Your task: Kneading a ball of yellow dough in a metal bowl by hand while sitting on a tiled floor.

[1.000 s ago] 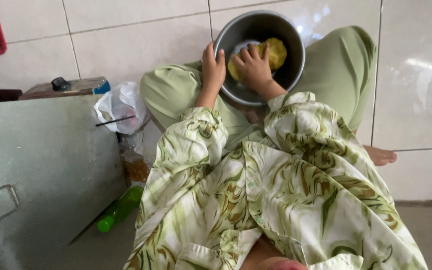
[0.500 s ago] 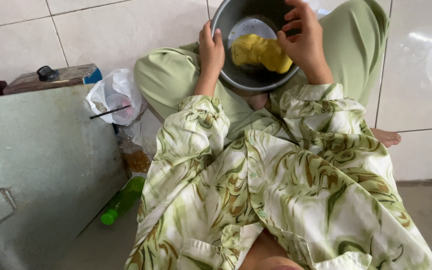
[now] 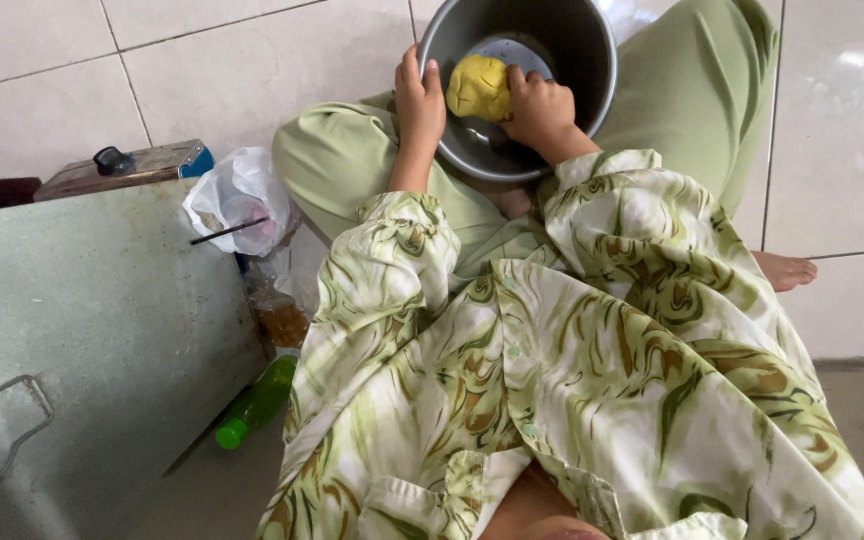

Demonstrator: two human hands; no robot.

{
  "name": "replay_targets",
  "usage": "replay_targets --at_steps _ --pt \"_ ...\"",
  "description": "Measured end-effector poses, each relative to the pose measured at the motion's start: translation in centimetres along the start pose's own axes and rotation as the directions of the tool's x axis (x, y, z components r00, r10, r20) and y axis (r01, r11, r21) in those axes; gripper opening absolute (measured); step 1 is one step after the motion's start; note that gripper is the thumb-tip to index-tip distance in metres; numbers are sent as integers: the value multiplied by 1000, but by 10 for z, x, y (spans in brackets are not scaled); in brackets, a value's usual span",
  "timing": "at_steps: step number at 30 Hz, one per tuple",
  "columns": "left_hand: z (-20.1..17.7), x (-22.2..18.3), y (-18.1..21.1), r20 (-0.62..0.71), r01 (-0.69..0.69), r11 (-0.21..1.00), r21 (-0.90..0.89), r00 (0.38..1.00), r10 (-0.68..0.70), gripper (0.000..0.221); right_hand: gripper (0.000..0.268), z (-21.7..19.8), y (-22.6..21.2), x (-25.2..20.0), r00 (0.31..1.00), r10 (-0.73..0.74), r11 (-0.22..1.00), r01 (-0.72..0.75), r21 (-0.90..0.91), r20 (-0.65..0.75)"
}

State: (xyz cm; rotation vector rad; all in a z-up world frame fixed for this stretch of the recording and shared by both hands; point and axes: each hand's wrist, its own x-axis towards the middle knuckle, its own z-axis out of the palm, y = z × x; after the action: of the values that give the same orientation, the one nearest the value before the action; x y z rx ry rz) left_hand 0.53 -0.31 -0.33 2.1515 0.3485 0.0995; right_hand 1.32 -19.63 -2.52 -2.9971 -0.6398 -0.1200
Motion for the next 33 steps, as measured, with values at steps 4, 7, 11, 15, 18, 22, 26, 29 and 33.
replay_targets --at_steps 4,7,11,15,18,22,26,29,33 --pt "2 -2 -3 -15 -37 999 0 999 37 34 66 -5 2 7 984 28 999 -35 36 175" --pt "2 -2 -4 -26 -34 999 -38 999 33 34 61 -15 2 10 977 116 944 -164 286 178" --pt "3 -5 -10 -49 -32 999 -37 998 30 33 57 -49 2 10 970 119 579 -241 779 211" --pt "8 -1 -16 -62 -46 998 -53 997 43 34 66 -53 15 12 990 -25 710 -79 699 137" --pt "5 1 -11 0 90 994 -57 996 -90 42 86 -52 9 19 994 -84 662 4 750 69" --pt "6 -1 -9 -20 -2 997 -80 1000 0 37 107 -8 -4 48 977 -24 877 -82 473 213" --pt "0 -3 -6 -4 48 997 -67 999 -49 40 96 11 -14 71 998 45 887 -61 458 46" --pt "0 -11 -3 -4 35 997 -63 999 -36 40 89 -17 -13 66 999 46 830 -35 557 -5" --pt "6 -6 -12 -42 -42 997 -71 998 39 36 90 -84 -10 51 990 -49 668 128 733 -128"
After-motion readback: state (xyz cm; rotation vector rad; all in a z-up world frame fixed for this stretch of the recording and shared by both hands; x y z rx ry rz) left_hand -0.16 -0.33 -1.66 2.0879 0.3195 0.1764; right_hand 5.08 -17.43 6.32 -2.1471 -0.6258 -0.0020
